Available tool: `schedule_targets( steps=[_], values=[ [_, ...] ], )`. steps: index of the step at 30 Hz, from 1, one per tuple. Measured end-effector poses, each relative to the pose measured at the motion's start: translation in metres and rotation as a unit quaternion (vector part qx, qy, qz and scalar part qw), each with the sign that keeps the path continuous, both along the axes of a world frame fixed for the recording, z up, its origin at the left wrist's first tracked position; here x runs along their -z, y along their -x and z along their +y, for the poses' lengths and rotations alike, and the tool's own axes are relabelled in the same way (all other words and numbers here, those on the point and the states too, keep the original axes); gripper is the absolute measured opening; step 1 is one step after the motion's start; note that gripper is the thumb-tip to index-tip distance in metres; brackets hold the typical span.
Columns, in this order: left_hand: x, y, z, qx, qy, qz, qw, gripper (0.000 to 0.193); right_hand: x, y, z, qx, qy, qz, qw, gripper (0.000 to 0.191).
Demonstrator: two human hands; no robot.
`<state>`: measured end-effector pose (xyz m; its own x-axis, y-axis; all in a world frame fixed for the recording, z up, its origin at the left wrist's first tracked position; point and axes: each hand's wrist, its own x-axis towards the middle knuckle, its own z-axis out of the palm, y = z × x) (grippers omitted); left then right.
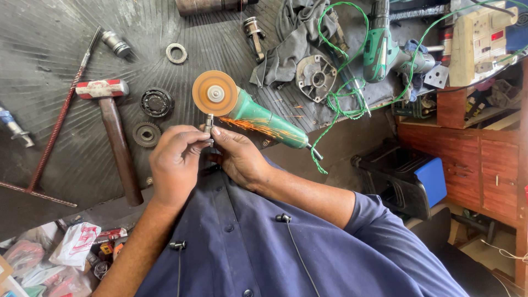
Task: The person cleans a small metal part with a cloth, then uses a handheld angle grinder to smooth its surface, creating sparks. They insert the part into a larger metal housing, tap it with a hammer, and use a screwdriver to adjust internal components.
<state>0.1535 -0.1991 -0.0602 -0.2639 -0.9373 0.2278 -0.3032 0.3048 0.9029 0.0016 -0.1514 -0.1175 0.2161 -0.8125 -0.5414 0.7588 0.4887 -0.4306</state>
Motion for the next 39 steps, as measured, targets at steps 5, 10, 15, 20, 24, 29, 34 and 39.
schedule_targets(
  steps=[5, 10, 15, 20, 24, 29, 34, 39],
  values=[
    [0.005, -0.001, 0.000, -0.003, -0.041, 0.018, 0.999, 0.016, 0.000, 0.001, 0.000, -0.002, 0.000, 0.000, 1.000, 0.032],
    [0.010, 0.000, 0.000, 0.004, -0.078, 0.053, 0.996, 0.014, 0.001, 0.001, 0.001, 0.003, 0.005, -0.002, 1.000, 0.032],
    [0.014, -0.001, 0.001, 0.002, -0.096, 0.053, 0.994, 0.013, 0.001, 0.002, 0.001, 0.005, -0.003, -0.001, 1.000, 0.033],
    [0.020, -0.002, 0.003, 0.001, -0.107, 0.069, 0.992, 0.013, 0.000, 0.003, 0.002, 0.008, -0.010, 0.001, 1.000, 0.033],
    [0.025, -0.002, 0.005, -0.004, -0.126, 0.077, 0.989, 0.012, 0.000, 0.002, 0.002, 0.008, -0.013, -0.007, 1.000, 0.034],
    [0.034, -0.004, 0.008, -0.004, -0.149, 0.114, 0.982, 0.011, 0.000, 0.002, 0.001, 0.007, -0.019, -0.012, 1.000, 0.034],
    [0.047, -0.007, 0.011, -0.017, -0.183, 0.092, 0.979, 0.013, 0.002, 0.002, 0.001, 0.005, -0.001, 0.012, 1.000, 0.033],
    [0.047, -0.006, 0.012, -0.006, -0.234, 0.135, 0.963, 0.016, 0.001, 0.002, 0.000, 0.009, -0.005, 0.013, 1.000, 0.033]
  ],
)
